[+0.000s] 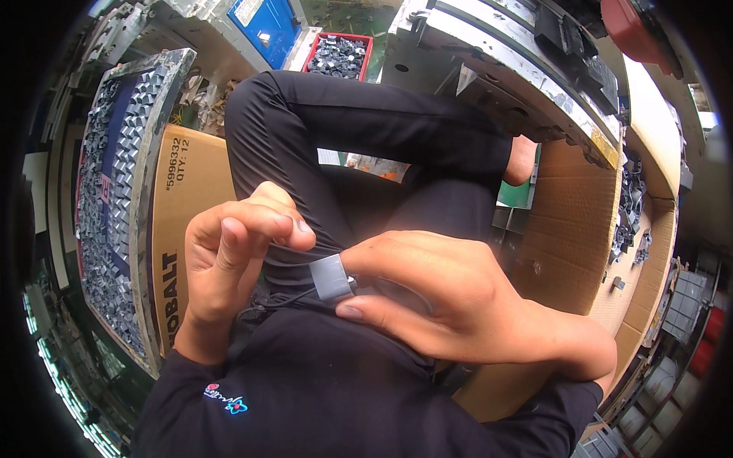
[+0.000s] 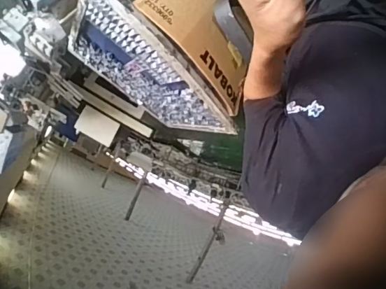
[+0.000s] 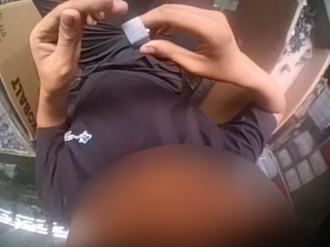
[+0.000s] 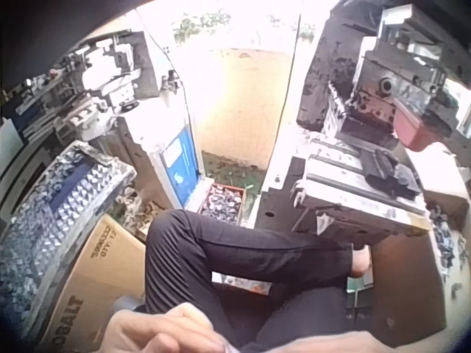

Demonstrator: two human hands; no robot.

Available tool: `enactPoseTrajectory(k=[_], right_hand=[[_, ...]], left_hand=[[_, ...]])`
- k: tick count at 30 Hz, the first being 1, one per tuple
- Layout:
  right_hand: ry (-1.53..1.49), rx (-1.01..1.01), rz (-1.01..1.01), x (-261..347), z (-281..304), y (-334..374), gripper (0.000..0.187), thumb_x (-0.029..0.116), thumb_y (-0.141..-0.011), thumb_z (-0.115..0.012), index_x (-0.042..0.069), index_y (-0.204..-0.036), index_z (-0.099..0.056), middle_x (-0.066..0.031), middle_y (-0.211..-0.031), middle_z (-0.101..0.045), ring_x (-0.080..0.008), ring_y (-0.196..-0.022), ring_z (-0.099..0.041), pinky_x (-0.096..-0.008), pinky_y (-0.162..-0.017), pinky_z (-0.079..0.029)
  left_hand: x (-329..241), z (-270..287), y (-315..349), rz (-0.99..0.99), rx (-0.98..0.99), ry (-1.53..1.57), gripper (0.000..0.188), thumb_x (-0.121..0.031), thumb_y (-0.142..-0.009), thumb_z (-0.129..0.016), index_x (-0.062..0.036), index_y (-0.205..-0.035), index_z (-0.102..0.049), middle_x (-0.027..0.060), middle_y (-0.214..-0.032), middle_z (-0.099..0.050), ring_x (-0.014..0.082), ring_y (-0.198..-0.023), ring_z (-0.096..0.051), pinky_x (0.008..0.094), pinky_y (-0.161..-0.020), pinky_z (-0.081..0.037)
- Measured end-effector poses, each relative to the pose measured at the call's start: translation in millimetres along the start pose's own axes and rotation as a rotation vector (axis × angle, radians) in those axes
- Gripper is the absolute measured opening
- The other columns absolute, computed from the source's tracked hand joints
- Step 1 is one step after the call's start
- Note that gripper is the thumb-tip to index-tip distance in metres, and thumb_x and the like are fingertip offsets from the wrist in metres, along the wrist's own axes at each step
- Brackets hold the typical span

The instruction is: Manually assemble small plastic and metal components using a pad printing machine.

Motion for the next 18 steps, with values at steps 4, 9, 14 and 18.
enactPoseTrajectory(k=[4, 9, 14, 18], right_hand=[[0.0, -0.001, -0.002, 0.7, -0.2, 0.1, 0.037, 0.008, -0.084, -0.088, -0.005, -0.114, -0.07, -0.0172, -0.099, -0.074, -0.0307, -0.088, -0.075, -0.0365, -0.075, -0.06], [-0.011, 0.004, -0.041, 0.4, 0.7, 2.1, 0.033, 0.011, -0.086, -0.087, -0.003, -0.112, -0.071, -0.0154, -0.094, -0.074, -0.0288, -0.082, -0.075, -0.0362, -0.07, -0.059], [-0.108, -0.006, -0.087, 2.0, 1.6, 1.8, 0.027, 0.012, -0.089, -0.085, -0.002, -0.109, -0.072, -0.0132, -0.087, -0.073, -0.0255, -0.076, -0.074, -0.0342, -0.065, -0.057], [-0.122, 0.01, -0.133, -0.5, 2.7, 3.8, 0.024, 0.011, -0.091, -0.084, -0.002, -0.108, -0.073, -0.0132, -0.087, -0.074, -0.0241, -0.077, -0.075, -0.0328, -0.066, -0.057]], left_hand=[[-1.8, 2.6, -0.1, 0.06, 0.041, -0.022, 0.045, -0.037, -0.112, -0.053, 0.0031, -0.119, -0.072, 0.0195, -0.105, -0.074, 0.0215, -0.099, -0.063, 0.0346, -0.091, -0.049], [-0.4, 3.6, -2.5, 0.057, 0.109, 0.019, 0.039, -0.027, -0.115, -0.05, 0.0024, -0.133, -0.069, 0.0149, -0.122, -0.075, 0.0199, -0.115, -0.068, 0.0318, -0.096, -0.051], [-7.7, -2.7, -5.6, -0.229, 0.229, -0.419, 0.038, -0.021, -0.105, -0.066, 0.0036, -0.135, -0.063, 0.0199, -0.106, -0.08, 0.0226, -0.101, -0.063, 0.0372, -0.09, -0.052], [-3.1, -2.7, -5.8, -0.384, 0.198, -0.623, 0.045, -0.012, -0.082, -0.088, -0.0056, -0.124, -0.073, 0.0079, -0.1, -0.08, 0.0193, -0.091, -0.064, 0.0323, -0.081, -0.05]])
Point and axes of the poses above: each hand's wrist, its own y-axis away from the middle knuckle, its own z-axis out of the back of the hand, x = y × z, the point moved 2 cm from there along -y, towards the middle knuckle
